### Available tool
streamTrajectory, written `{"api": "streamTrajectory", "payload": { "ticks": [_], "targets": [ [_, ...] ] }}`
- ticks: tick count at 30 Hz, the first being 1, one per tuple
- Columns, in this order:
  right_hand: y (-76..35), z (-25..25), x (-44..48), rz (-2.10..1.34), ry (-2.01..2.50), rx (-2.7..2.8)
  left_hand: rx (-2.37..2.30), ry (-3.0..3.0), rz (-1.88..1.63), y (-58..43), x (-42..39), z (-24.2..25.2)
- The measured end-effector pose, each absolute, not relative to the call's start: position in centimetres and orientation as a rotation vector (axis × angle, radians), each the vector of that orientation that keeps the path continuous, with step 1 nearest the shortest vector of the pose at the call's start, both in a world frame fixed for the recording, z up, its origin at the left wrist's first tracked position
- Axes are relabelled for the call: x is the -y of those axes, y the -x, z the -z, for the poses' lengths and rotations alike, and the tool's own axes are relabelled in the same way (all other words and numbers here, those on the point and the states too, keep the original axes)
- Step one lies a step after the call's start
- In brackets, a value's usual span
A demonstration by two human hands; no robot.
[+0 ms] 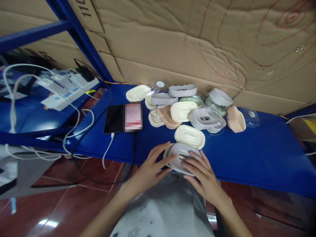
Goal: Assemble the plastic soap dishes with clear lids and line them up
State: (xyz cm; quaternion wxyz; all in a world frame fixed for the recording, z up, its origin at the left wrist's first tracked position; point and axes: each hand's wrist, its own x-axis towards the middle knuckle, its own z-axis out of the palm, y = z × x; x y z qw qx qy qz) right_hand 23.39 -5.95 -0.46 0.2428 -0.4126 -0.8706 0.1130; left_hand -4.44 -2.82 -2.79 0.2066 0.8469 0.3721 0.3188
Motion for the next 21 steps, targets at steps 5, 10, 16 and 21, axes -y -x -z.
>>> {"api": "streamTrajectory", "payload": {
  "ticks": [5,10,16,21],
  "targets": [
    [-21.6,-0.2,5.6,-0.230,1.143,2.369,-1.039,-2.435,-0.963,4.4,2.6,2.7],
    [-20.4,0.3,6.0,-0.170,1.209,2.409,-1.042,-2.472,-0.973,4.4,2.5,2.9],
    [-22.3,0.8,5.7,-0.158,1.098,2.459,-0.988,-2.474,-0.989,4.6,2.4,2.8],
    [-25.9,-1.0,3.2,0.024,1.234,2.166,-0.992,-2.427,-1.063,4.7,2.5,2.8]
  ]
}}
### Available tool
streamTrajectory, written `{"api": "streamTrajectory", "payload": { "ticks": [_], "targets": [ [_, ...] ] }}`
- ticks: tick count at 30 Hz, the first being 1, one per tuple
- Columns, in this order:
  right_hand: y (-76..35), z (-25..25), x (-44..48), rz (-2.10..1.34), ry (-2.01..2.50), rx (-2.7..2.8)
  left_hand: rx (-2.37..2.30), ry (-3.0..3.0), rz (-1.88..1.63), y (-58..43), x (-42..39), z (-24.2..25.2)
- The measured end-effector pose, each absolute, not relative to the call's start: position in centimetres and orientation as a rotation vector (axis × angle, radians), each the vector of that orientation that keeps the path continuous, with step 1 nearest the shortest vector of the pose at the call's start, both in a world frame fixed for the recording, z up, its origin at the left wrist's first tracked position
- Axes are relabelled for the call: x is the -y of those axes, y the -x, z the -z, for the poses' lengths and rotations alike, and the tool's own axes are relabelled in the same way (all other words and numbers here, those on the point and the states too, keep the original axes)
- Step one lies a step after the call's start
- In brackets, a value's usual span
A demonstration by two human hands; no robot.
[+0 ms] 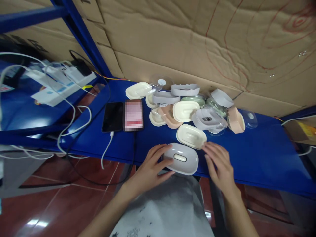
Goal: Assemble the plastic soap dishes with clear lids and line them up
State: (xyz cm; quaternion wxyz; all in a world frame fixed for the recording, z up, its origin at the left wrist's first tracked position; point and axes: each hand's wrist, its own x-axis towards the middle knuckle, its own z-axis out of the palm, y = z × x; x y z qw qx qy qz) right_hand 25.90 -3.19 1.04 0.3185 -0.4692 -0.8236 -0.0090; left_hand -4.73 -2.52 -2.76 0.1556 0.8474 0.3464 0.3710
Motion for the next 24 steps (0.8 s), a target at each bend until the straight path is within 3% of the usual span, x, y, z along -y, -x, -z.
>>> {"api": "streamTrajectory", "payload": {
  "ticks": [9,17,24],
  "targets": [
    [-26.7,-3.4,-4.2,0.506,1.453,2.234,-0.975,-2.337,-1.086,4.8,2.6,3.0],
    [-25.6,-5.7,-8.1,0.141,1.193,2.056,-0.947,-2.299,-1.114,4.6,2.4,2.7],
    [-24.9,-6.1,-2.5,-0.159,0.993,2.083,-0.976,-2.149,-1.065,5.0,2.3,3.0]
  ]
}}
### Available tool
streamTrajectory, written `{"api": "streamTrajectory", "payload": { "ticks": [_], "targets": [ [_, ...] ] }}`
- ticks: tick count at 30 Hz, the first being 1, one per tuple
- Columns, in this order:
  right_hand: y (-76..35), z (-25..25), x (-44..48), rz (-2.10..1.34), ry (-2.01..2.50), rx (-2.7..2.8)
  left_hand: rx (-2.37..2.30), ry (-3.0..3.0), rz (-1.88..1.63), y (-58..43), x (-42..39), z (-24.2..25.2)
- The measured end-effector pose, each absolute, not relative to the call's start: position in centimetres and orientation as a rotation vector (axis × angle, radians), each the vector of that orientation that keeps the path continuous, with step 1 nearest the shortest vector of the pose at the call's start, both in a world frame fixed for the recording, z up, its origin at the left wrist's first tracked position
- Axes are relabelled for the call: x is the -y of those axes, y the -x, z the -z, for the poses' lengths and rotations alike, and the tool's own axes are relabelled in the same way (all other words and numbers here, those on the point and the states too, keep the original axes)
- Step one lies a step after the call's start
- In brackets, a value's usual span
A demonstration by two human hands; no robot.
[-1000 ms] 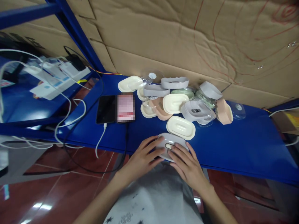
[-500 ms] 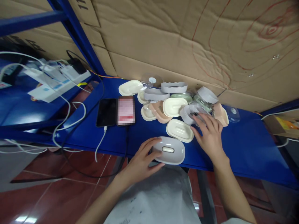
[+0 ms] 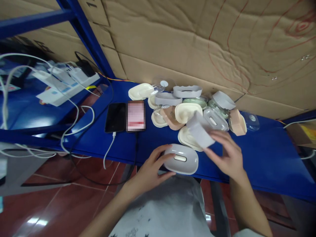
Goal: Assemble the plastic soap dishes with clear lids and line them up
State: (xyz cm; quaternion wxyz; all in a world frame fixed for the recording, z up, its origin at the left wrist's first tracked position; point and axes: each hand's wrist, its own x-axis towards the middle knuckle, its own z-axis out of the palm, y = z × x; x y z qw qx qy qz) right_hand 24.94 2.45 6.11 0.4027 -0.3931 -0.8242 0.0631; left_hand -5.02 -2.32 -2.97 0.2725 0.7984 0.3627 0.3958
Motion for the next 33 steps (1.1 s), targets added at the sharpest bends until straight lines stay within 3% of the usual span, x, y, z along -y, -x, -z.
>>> {"api": "streamTrajectory", "payload": {
  "ticks": [11,19,28,33],
  "targets": [
    [-27.3,0.7,3.5,-0.413,1.243,2.156,-1.012,-2.088,-0.942,5.3,2.3,3.0],
    [-29.2,0.8,1.0,-0.570,1.162,2.118,-1.052,-2.209,-0.861,5.0,2.6,2.3],
    [-25.2,-0.4,4.3,-0.204,1.158,2.319,-1.047,-2.166,-0.892,5.0,2.3,2.6],
    [-24.5,0.3,4.9,-0.203,1.187,2.256,-1.030,-2.101,-0.891,5.4,2.0,2.4]
  ]
}}
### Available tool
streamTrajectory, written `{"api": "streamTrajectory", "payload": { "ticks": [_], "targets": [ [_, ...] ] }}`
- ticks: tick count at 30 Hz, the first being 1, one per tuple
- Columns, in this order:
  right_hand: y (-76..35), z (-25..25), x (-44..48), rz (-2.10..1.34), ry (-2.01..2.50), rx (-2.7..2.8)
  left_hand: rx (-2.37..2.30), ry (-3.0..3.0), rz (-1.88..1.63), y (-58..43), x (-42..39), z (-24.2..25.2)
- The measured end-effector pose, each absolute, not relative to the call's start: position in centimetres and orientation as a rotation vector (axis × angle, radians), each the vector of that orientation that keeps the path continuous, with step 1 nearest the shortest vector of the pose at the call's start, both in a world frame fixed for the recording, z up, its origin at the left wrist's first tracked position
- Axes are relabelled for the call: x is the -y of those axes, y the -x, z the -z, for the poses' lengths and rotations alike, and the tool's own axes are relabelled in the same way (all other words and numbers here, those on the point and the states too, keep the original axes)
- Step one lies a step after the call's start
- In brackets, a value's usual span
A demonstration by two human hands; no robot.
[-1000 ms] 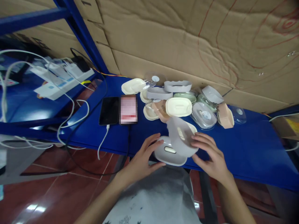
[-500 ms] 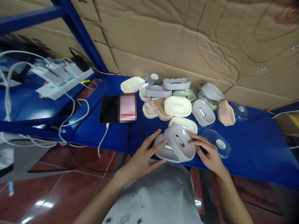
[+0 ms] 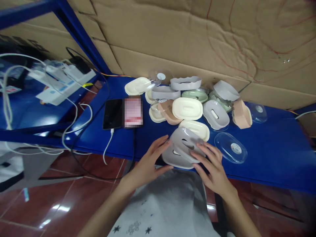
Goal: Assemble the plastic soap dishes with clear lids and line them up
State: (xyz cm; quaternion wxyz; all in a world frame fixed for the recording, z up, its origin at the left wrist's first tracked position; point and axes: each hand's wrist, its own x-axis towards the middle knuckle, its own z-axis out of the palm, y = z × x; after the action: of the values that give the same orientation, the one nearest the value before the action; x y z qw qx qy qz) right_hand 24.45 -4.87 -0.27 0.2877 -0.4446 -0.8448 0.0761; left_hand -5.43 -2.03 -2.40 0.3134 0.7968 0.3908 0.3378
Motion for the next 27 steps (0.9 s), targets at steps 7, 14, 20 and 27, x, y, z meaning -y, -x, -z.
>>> {"api": "streamTrajectory", "payload": {
  "ticks": [7,14,20,27],
  "targets": [
    [-24.3,0.4,5.4,-0.410,1.119,2.270,-1.010,-2.077,-0.963,5.6,1.9,2.5],
    [-23.0,0.4,5.6,-0.263,1.092,2.337,-0.993,-2.160,-1.097,5.2,2.0,3.3],
    [-22.8,0.9,5.8,-0.140,1.123,2.338,-0.985,-2.209,-1.102,5.2,1.9,3.1],
    [-22.2,0.7,5.5,-0.299,1.062,2.073,-0.994,-2.142,-1.066,5.2,1.9,3.1]
  ]
}}
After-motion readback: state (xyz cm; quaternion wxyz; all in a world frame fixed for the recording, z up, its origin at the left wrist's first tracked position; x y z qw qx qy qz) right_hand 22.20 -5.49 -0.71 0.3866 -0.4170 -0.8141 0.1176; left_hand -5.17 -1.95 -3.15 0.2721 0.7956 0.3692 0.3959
